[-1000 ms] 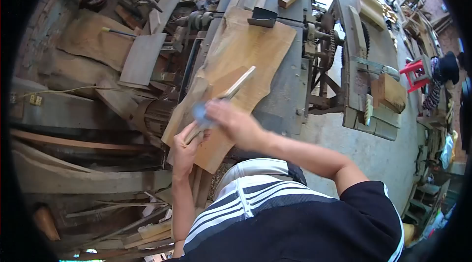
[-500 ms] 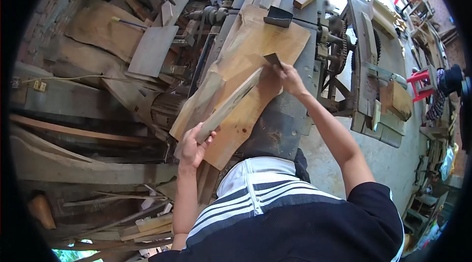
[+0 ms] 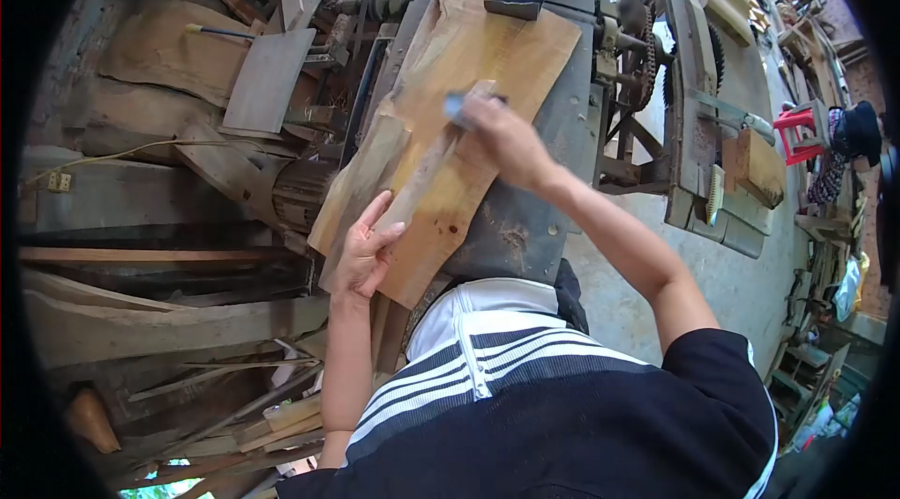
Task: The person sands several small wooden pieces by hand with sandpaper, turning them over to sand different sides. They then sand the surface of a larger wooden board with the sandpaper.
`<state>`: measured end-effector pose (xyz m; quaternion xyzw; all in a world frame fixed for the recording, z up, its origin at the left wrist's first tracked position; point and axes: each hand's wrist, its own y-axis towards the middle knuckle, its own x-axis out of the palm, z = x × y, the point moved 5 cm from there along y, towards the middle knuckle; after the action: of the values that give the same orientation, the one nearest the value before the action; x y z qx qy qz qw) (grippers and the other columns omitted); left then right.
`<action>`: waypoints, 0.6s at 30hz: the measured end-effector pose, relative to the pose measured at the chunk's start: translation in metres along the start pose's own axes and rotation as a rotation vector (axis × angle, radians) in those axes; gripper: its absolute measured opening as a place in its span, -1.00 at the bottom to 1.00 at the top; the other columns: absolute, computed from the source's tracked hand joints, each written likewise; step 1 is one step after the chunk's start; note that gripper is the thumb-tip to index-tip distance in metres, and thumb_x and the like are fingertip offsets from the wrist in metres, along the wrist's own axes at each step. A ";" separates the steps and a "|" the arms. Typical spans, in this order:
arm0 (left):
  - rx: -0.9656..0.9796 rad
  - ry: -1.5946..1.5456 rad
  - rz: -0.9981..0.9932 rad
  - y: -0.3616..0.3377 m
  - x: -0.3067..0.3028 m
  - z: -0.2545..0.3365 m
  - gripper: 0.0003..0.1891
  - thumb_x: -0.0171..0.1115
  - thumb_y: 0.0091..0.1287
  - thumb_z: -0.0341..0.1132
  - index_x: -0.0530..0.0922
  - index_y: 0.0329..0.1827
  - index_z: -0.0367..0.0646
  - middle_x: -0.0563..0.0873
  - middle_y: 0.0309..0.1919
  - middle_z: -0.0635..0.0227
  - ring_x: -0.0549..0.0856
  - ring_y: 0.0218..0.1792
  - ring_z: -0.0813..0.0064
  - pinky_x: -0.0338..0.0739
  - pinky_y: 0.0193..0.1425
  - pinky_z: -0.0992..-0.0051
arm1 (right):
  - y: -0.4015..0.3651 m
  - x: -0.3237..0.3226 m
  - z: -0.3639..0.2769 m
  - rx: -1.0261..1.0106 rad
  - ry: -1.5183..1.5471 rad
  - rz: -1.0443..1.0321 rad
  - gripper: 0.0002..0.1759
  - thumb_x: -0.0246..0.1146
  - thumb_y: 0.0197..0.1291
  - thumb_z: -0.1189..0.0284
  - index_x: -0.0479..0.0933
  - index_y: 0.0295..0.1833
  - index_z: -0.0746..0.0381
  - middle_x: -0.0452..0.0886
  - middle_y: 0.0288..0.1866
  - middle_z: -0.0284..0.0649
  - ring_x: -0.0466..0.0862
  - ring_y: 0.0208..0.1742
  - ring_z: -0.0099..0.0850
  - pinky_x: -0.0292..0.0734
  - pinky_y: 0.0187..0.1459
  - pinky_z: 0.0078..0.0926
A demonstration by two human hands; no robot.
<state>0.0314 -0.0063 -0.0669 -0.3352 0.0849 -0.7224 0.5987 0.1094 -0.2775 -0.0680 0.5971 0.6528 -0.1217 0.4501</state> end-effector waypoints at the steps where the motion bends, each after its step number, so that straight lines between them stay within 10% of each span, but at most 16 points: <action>1: -0.018 0.070 0.030 0.000 -0.001 -0.003 -0.32 0.25 0.35 -0.64 0.24 0.55 -0.41 0.58 0.34 0.03 0.63 0.32 0.31 0.52 0.49 0.42 | -0.010 0.008 -0.025 -0.056 -0.016 -0.089 -0.50 0.16 0.30 0.55 0.48 0.36 0.32 0.50 0.44 0.07 0.47 0.48 -0.07 0.40 0.46 -0.23; 5: -0.007 -0.237 0.023 -0.001 -0.001 -0.007 -0.38 0.17 0.36 -0.72 0.28 0.51 -0.44 0.56 0.35 0.01 0.64 0.31 0.27 0.55 0.48 0.35 | -0.025 0.023 -0.063 -0.271 0.025 -0.143 -0.50 0.17 0.25 0.54 0.49 0.33 0.35 0.50 0.43 0.08 0.45 0.50 -0.06 0.38 0.49 -0.23; 11: -0.047 -0.534 0.022 -0.007 0.014 -0.003 -0.48 -0.02 0.47 -0.70 0.27 0.50 -0.49 0.43 0.46 -0.06 0.50 0.44 0.12 0.42 0.59 0.10 | 0.013 0.026 0.058 0.245 0.043 0.135 -0.50 0.24 0.23 0.54 0.48 0.31 0.35 0.49 0.42 0.12 0.45 0.46 0.03 0.45 0.43 -0.17; 18: -0.018 -0.555 -0.019 -0.003 0.022 0.003 -0.47 -0.11 0.48 -0.69 0.20 0.53 -0.51 0.33 0.51 -0.14 0.38 0.52 0.06 0.27 0.66 0.06 | -0.029 0.019 -0.045 -0.168 0.033 0.092 -0.46 0.24 0.16 0.66 0.49 0.31 0.36 0.54 0.38 0.05 0.53 0.42 -0.07 0.45 0.43 -0.10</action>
<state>0.0297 -0.0252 -0.0545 -0.5265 -0.0790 -0.6076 0.5894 0.0657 -0.2408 -0.0673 0.5885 0.6401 -0.0360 0.4927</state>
